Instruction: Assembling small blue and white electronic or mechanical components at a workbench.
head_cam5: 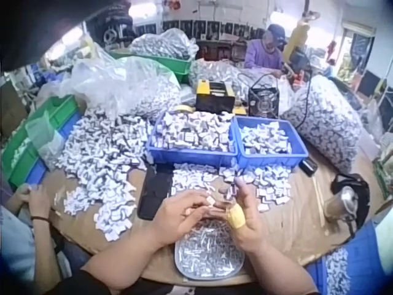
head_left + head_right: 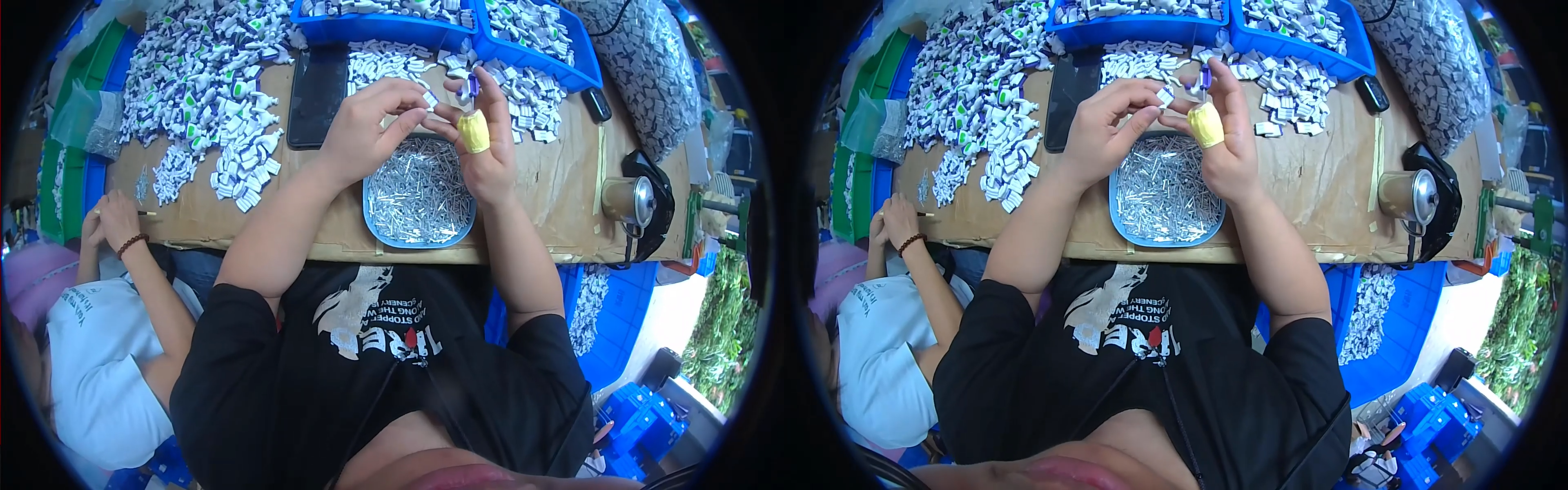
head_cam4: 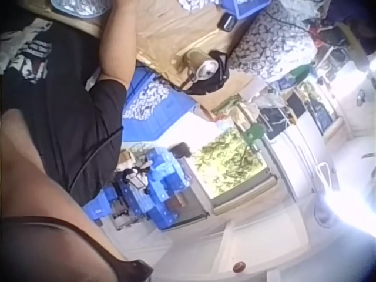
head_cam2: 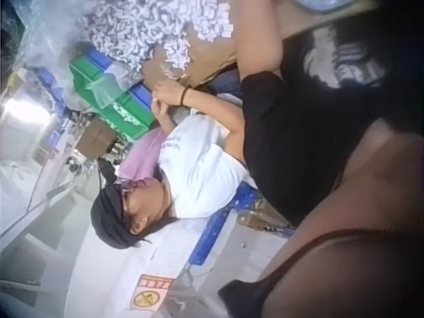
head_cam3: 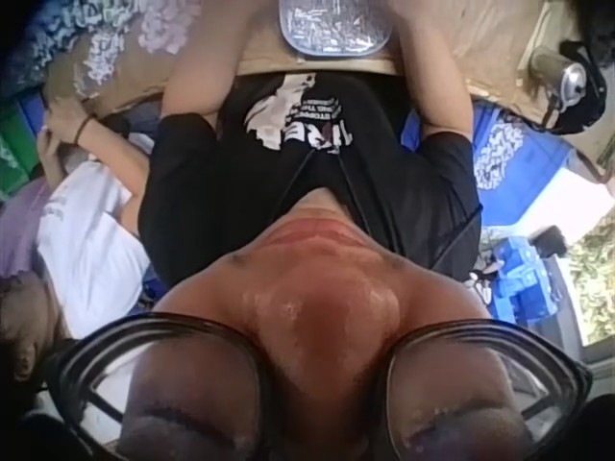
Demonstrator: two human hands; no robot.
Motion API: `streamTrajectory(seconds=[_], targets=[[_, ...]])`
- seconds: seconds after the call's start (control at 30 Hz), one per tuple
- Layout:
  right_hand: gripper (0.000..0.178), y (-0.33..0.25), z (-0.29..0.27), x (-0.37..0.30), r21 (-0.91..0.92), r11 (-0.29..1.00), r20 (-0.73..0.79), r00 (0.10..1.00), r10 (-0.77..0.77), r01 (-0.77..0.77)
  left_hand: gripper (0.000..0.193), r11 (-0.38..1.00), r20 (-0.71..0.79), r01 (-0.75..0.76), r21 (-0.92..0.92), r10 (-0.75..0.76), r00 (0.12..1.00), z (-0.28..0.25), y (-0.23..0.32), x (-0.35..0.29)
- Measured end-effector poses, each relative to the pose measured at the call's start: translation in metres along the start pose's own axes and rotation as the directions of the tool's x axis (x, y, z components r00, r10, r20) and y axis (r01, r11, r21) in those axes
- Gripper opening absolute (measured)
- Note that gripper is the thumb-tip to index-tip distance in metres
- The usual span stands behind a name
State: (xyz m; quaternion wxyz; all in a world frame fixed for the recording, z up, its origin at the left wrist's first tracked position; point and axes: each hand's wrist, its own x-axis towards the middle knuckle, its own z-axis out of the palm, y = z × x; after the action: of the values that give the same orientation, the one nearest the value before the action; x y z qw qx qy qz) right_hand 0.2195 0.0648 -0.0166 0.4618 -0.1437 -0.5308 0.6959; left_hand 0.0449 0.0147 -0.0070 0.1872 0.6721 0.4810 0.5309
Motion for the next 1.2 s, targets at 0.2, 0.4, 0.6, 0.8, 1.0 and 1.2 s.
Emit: streamTrajectory(seconds=[0.2,0.4,0.6,0.8,1.0,1.2], targets=[[0.057,0.002,0.004,-0.003,-0.259,0.965,0.057,0.998,-0.022,0.037,0.014,0.979,-0.004,0.051,-0.196,-0.053,0.999,0.003,0.000,-0.004],[0.047,0.003,0.002,-0.002,-0.398,0.917,0.047,0.998,0.030,-0.009,0.016,0.891,-0.041,0.199,-0.408,-0.236,0.971,0.010,-0.009,-0.008],[0.038,0.000,0.006,-0.001,-0.550,0.835,0.090,0.994,0.056,0.003,0.014,0.868,0.005,0.259,-0.423,-0.284,0.959,0.005,-0.010,-0.006],[0.038,0.004,0.004,-0.002,-0.604,0.797,0.067,0.997,0.045,0.005,0.014,0.948,0.013,0.164,-0.272,-0.167,0.986,0.003,-0.009,-0.004],[0.045,-0.002,0.007,-0.001,-0.441,0.896,0.015,0.998,0.053,-0.041,0.015,0.995,-0.030,0.065,-0.080,-0.067,0.997,0.007,-0.004,-0.004],[0.040,0.001,0.004,-0.004,-0.418,0.907,0.010,0.998,0.068,-0.057,0.016,0.888,-0.017,0.231,-0.398,-0.258,0.966,0.013,-0.012,-0.007]])
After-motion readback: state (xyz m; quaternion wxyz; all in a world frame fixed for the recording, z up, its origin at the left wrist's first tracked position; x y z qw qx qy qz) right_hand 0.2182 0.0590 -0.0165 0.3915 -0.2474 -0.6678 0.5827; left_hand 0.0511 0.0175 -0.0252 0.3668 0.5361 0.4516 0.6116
